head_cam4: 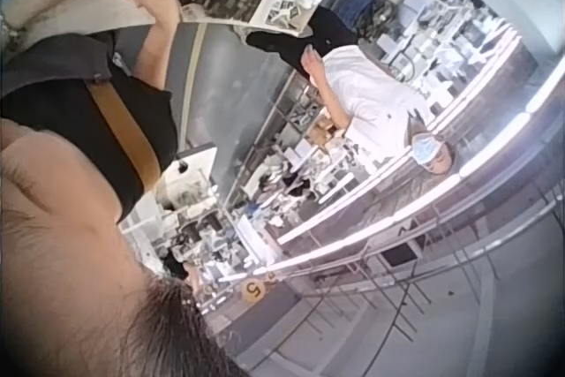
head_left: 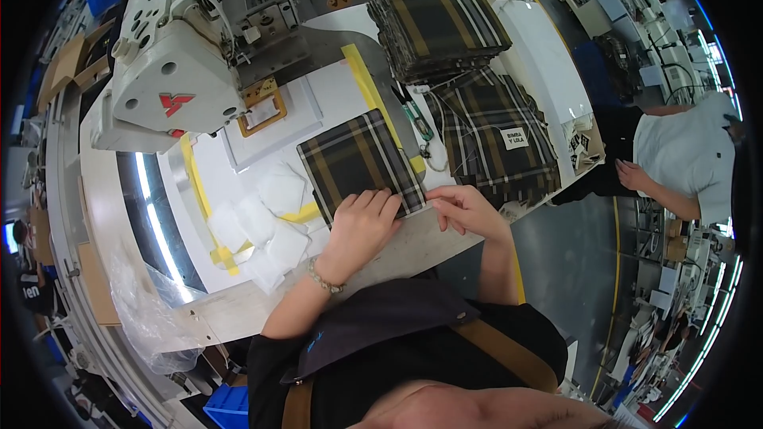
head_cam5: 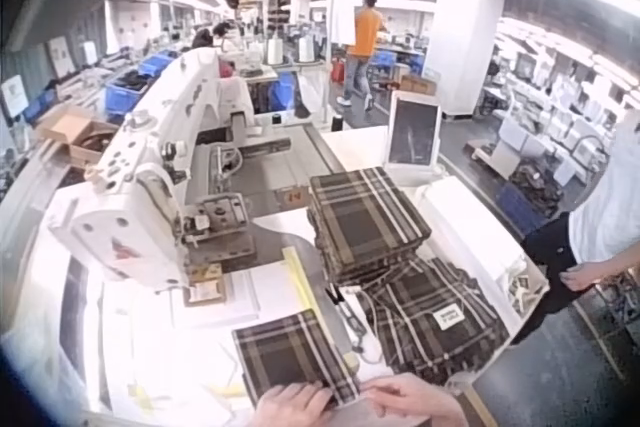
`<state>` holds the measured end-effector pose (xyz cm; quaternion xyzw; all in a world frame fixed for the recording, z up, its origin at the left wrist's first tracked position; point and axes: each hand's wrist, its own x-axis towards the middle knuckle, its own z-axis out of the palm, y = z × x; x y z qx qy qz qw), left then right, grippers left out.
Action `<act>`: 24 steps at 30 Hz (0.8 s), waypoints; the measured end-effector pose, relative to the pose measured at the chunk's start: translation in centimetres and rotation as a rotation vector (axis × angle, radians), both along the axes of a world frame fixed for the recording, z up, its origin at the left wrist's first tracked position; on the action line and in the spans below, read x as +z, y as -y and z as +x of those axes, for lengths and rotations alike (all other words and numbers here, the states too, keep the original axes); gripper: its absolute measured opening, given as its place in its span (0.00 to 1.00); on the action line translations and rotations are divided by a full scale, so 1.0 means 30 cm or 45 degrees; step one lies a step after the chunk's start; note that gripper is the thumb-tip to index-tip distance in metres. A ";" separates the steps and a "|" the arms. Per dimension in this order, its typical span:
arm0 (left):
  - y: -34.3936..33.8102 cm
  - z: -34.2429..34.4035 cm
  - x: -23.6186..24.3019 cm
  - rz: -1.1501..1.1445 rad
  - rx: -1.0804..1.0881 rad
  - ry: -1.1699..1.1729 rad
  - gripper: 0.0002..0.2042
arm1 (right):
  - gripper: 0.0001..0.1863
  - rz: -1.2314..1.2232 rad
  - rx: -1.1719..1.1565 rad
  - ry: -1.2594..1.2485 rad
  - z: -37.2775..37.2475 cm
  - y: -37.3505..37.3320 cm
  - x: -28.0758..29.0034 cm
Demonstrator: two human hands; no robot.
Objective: Sewing labels onto plaid fabric pieces using an industrial sewing machine.
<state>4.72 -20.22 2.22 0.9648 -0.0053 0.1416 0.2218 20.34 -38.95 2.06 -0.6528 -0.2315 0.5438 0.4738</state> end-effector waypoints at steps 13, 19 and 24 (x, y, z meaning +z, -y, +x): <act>-0.026 -0.002 -0.027 -0.126 0.013 0.039 0.11 | 0.13 0.064 -0.032 0.076 -0.002 -0.048 -0.011; -0.033 -0.001 -0.029 -0.176 0.017 0.071 0.10 | 0.13 0.024 -0.022 0.053 -0.006 -0.054 -0.002; -0.032 -0.002 -0.028 -0.194 0.021 0.090 0.09 | 0.13 0.033 -0.029 0.082 -0.010 -0.051 0.005</act>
